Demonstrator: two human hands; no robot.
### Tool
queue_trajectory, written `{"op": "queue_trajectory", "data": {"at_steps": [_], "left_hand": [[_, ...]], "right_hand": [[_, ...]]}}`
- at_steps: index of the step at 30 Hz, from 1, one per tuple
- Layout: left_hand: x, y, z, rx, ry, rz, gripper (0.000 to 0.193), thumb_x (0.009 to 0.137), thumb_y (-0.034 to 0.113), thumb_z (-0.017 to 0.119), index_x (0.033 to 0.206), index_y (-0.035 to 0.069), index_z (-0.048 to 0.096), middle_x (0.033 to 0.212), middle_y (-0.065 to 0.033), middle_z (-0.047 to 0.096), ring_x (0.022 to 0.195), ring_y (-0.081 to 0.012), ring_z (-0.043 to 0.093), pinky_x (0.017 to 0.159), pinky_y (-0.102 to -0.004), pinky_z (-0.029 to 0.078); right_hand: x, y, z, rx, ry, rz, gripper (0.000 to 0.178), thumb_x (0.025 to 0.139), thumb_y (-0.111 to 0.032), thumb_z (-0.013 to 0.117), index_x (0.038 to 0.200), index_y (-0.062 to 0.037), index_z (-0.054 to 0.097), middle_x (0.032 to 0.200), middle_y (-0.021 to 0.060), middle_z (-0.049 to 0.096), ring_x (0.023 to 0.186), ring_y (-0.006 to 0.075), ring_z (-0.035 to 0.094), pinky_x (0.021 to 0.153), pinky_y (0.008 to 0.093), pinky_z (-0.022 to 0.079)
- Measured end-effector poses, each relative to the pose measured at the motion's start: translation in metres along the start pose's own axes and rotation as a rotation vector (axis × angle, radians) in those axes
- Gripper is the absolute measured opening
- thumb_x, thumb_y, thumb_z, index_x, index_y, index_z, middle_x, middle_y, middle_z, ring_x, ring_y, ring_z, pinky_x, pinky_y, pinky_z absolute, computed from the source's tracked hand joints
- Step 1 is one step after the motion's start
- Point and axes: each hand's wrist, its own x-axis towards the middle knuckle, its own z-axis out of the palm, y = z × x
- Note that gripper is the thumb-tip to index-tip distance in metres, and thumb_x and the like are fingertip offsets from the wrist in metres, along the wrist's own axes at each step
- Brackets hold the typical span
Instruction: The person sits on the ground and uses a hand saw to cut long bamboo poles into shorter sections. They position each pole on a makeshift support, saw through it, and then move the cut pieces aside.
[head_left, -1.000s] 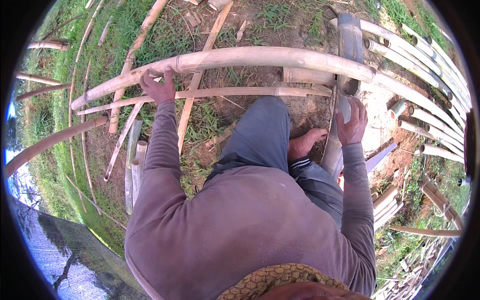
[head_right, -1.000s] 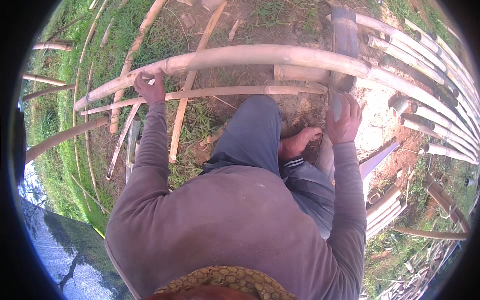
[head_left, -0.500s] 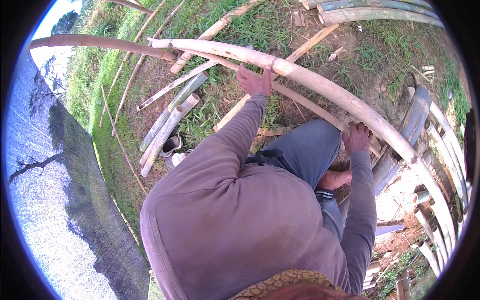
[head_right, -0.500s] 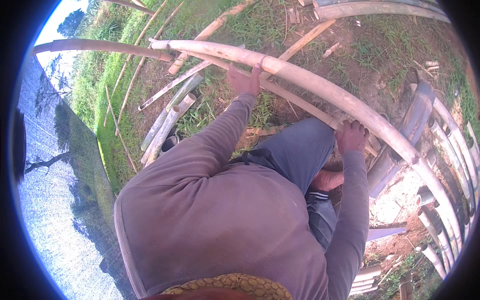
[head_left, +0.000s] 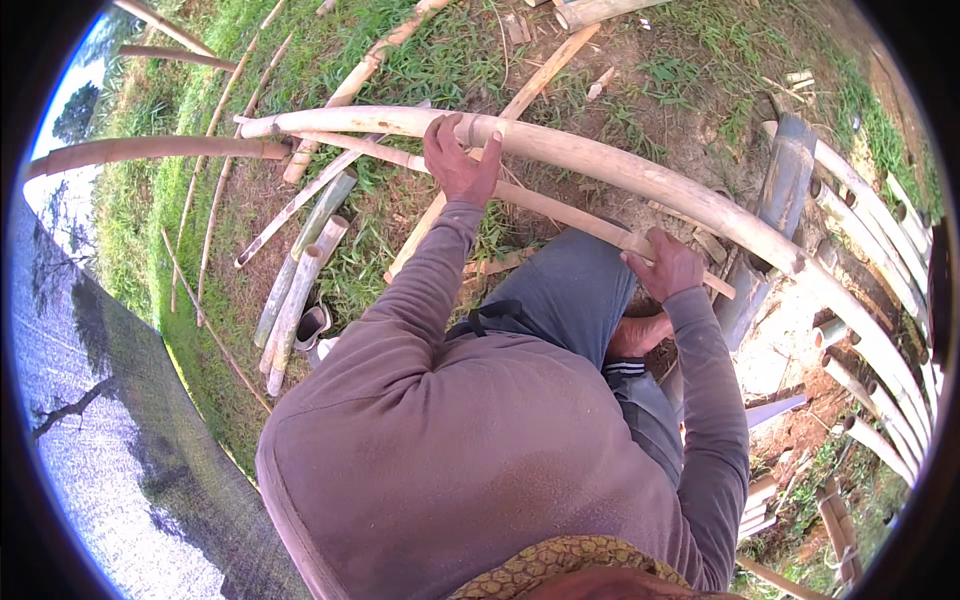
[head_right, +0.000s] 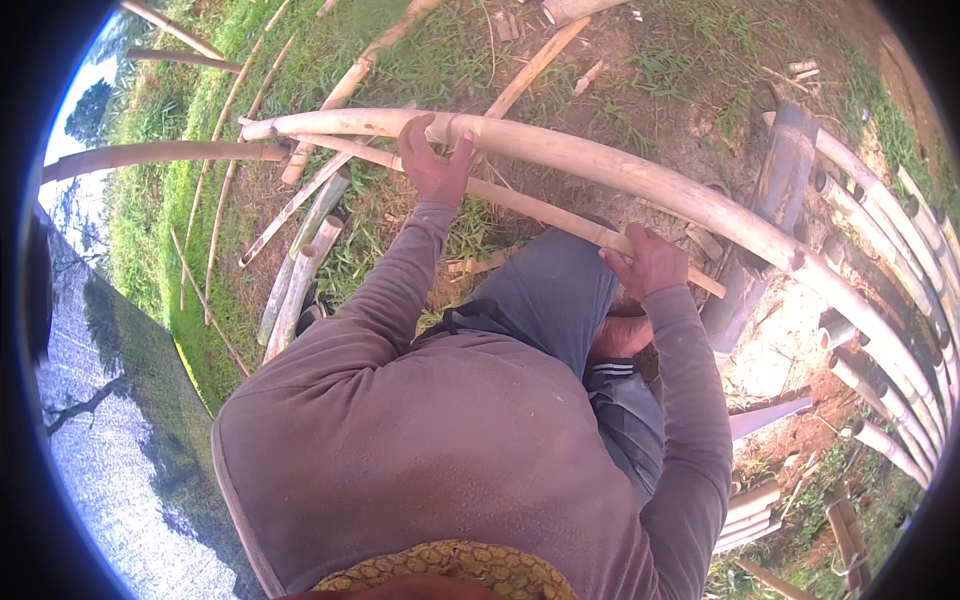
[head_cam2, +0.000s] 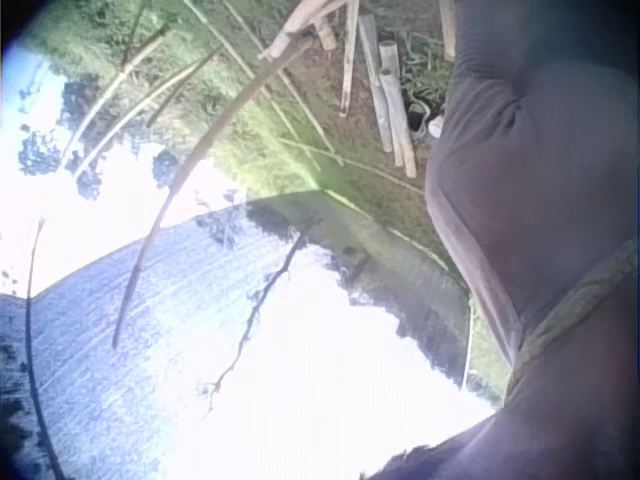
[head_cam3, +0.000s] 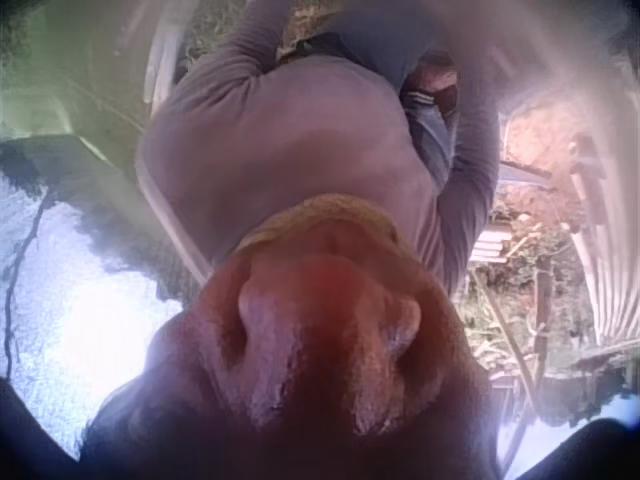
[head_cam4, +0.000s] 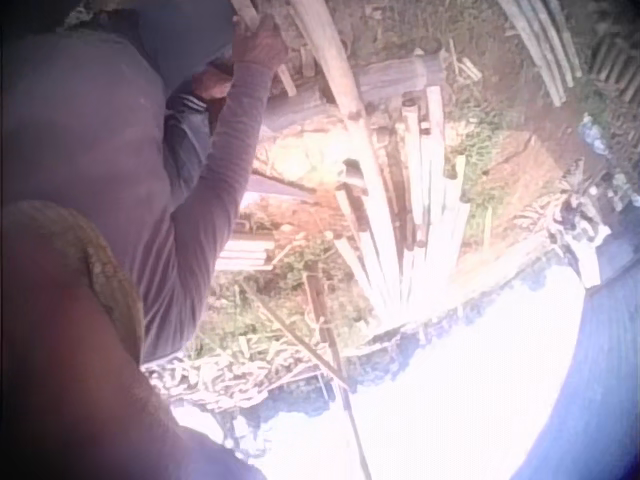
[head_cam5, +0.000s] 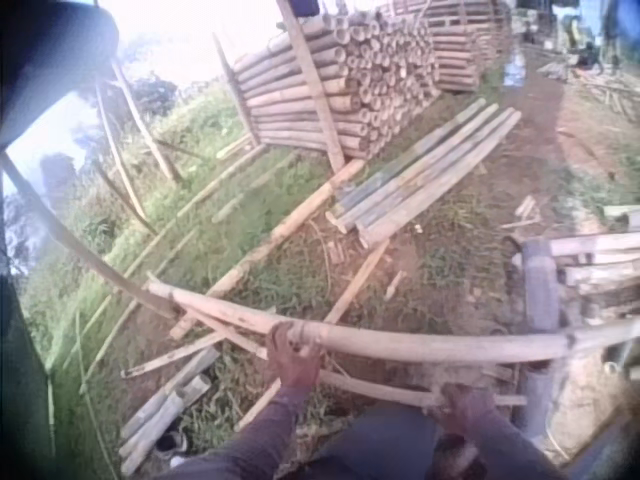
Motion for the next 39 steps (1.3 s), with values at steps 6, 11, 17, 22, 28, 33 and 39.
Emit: {"op": "queue_trajectory", "data": {"at_steps": [6,11,17,22,28,33,39], "left_hand": [[0.014,0.120,0.079,0.208,-1.017,0.712,0.080,0.076,0.032,0.091,0.146,0.016,0.054,0.140,-0.0164,0.062,0.125,-0.0399,0.062,0.104,-0.0535,0.051],[0.044,0.115,0.089,0.252,-1.171,0.731,0.074,0.075,0.028,0.089,0.140,0.017,0.054,0.120,-0.0135,0.071,0.109,-0.0393,0.071,0.095,-0.0554,0.055],[0.127,0.003,0.035,0.423,-0.998,0.621,0.063,0.078,0.026,0.083,0.137,0.024,0.061,0.124,-0.0115,0.073,0.115,-0.0383,0.070,0.103,-0.0549,0.049],[0.115,-0.008,-0.019,0.595,-0.770,0.358,0.090,0.079,0.034,0.085,0.158,0.021,0.044,0.157,-0.0131,0.049,0.150,-0.0393,0.041,0.122,-0.0614,0.033],[0.056,0.010,-0.087,0.153,-0.903,0.274,0.072,0.084,0.054,0.082,0.141,0.015,0.062,0.141,-0.0181,0.062,0.133,-0.0400,0.059,0.114,-0.0546,0.045],[0.033,0.047,-0.113,0.451,-1.305,0.456,0.066,0.087,0.073,0.072,0.118,0.015,0.070,0.111,-0.0142,0.076,0.102,-0.0401,0.074,0.088,-0.0524,0.059],[0.101,0.140,-0.082,0.305,-0.966,0.643,0.061,0.084,0.073,0.074,0.105,0.016,0.072,0.083,-0.0099,0.071,0.082,-0.0359,0.074,0.066,-0.0489,0.058]], "right_hand": [[-0.017,-0.007,0.036,0.003,0.093,-0.083,0.043,0.088,-0.050,0.078,0.103,-0.0110,0.066,0.095,0.0104,0.070,0.086,0.0327,0.075,0.071,0.0491,0.060],[-0.046,-0.015,0.022,0.069,0.081,-0.081,0.039,0.091,-0.047,0.075,0.100,-0.0109,0.065,0.096,0.0115,0.068,0.086,0.0340,0.074,0.072,0.0487,0.059],[-0.091,-0.017,0.015,0.143,0.092,-0.097,0.040,0.091,-0.047,0.076,0.100,-0.0092,0.066,0.093,0.0126,0.069,0.083,0.0357,0.073,0.073,0.0487,0.059],[-0.102,-0.012,0.009,0.118,0.246,-0.162,0.041,0.085,-0.043,0.084,0.106,-0.0115,0.068,0.089,0.0095,0.068,0.071,0.0359,0.071,0.061,0.0467,0.056],[-0.090,-0.003,-0.015,0.141,0.203,-0.160,0.041,0.082,-0.038,0.087,0.106,-0.0093,0.069,0.085,0.0107,0.067,0.072,0.0373,0.070,0.061,0.0472,0.054],[-0.069,0.025,-0.038,0.095,0.252,-0.262,0.040,0.084,-0.031,0.085,0.108,-0.0046,0.068,0.086,0.0150,0.066,0.077,0.0393,0.069,0.065,0.0487,0.053],[-0.027,0.085,-0.143,0.150,0.231,-0.259,0.040,0.094,-0.026,0.079,0.121,0.0009,0.067,0.098,0.0190,0.068,0.083,0.0423,0.066,0.071,0.0455,0.052]]}}
